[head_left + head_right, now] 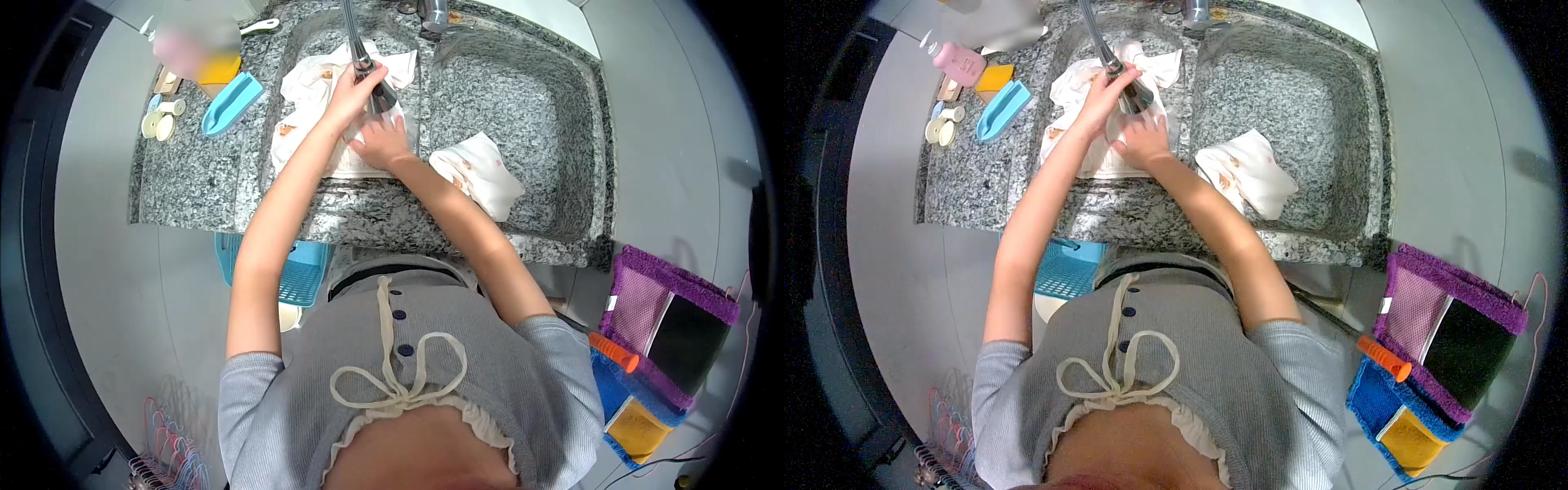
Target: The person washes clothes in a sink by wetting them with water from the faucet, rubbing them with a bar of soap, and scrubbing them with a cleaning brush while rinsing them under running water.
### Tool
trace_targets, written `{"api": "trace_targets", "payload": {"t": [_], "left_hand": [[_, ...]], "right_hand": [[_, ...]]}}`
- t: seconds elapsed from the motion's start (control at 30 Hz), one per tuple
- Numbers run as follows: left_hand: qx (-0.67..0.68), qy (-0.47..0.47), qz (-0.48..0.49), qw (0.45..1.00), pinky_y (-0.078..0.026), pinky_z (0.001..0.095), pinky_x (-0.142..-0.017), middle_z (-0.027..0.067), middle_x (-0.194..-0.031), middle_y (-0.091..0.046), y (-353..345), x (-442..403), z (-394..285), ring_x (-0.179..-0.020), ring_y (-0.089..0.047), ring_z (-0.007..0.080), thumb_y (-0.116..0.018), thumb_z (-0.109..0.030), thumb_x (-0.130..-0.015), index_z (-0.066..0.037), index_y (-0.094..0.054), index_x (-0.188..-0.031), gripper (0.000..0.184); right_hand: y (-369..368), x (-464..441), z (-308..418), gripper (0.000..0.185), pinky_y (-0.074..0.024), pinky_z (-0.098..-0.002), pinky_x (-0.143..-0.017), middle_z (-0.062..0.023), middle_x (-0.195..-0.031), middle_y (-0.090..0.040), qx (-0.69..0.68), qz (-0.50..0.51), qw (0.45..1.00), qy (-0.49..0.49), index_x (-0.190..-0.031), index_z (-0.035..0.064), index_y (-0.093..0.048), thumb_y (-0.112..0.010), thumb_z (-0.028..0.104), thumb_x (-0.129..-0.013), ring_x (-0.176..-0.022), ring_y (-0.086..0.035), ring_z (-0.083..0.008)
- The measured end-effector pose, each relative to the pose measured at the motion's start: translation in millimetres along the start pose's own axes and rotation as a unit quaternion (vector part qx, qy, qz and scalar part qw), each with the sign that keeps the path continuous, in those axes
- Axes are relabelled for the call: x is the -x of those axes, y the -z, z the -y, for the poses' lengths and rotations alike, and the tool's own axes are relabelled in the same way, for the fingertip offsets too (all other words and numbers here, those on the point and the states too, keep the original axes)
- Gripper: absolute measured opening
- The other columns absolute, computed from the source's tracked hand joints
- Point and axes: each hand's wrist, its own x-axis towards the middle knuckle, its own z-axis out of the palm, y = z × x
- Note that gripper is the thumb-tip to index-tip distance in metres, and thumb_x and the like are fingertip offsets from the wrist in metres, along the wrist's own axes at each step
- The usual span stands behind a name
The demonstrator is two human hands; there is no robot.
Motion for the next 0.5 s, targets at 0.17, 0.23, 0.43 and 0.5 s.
{"api": "trace_targets", "payload": {"t": [0.17,0.23,0.43,0.5], "left_hand": [[-0.071,-0.037,-0.03,0.996,-0.04,0.0253,-0.081,0.003,-0.093,-0.059,14,-22,-8,-0.088,-0.053,0.011,-0.063,-0.03,-0.083,-0.004,-0.056,-0.104,0.034],[-0.098,-0.058,-0.041,0.993,-0.043,0.0242,-0.071,0.0024,-0.088,-0.058,18,-29,-14,-0.078,-0.053,0.0103,-0.064,-0.032,-0.081,-0.003,-0.055,-0.104,0.038],[-0.129,-0.169,-0.032,0.977,-0.042,0.0227,-0.067,0.0008,-0.082,-0.059,28,-46,-52,-0.074,-0.051,0.0071,-0.064,-0.031,-0.083,-0.006,-0.057,-0.099,0.031],[-0.144,-0.171,-0.021,0.974,-0.043,0.0235,-0.071,0.0036,-0.082,-0.058,32,-52,-74,-0.078,-0.052,0.0085,-0.065,-0.031,-0.081,-0.003,-0.056,-0.095,0.033]], "right_hand": [[-41,-14,-13,0.064,-0.009,-0.0551,-0.106,-0.0128,-0.143,-0.026,0.011,-0.115,0.993,0.039,-0.137,0.0088,-0.029,-0.038,0.049,-0.088,-0.134,-0.017,-0.0328],[-49,-13,-17,0.064,-0.0121,-0.0551,-0.105,-0.0131,-0.142,-0.028,-0.003,-0.131,0.99,0.059,-0.136,0.0087,-0.031,-0.041,0.048,-0.087,-0.133,-0.019,-0.0342],[-58,-1,-16,0.06,-0.0235,-0.0541,-0.101,-0.0138,-0.137,-0.035,-0.007,-0.229,0.969,0.092,-0.129,0.0083,-0.04,-0.05,0.044,-0.082,-0.126,-0.032,-0.0361],[-56,2,-15,0.058,-0.026,-0.054,-0.1,-0.0138,-0.136,-0.038,-0.01,-0.248,0.964,0.094,-0.127,0.0081,-0.042,-0.052,0.042,-0.081,-0.124,-0.036,-0.0362]]}}
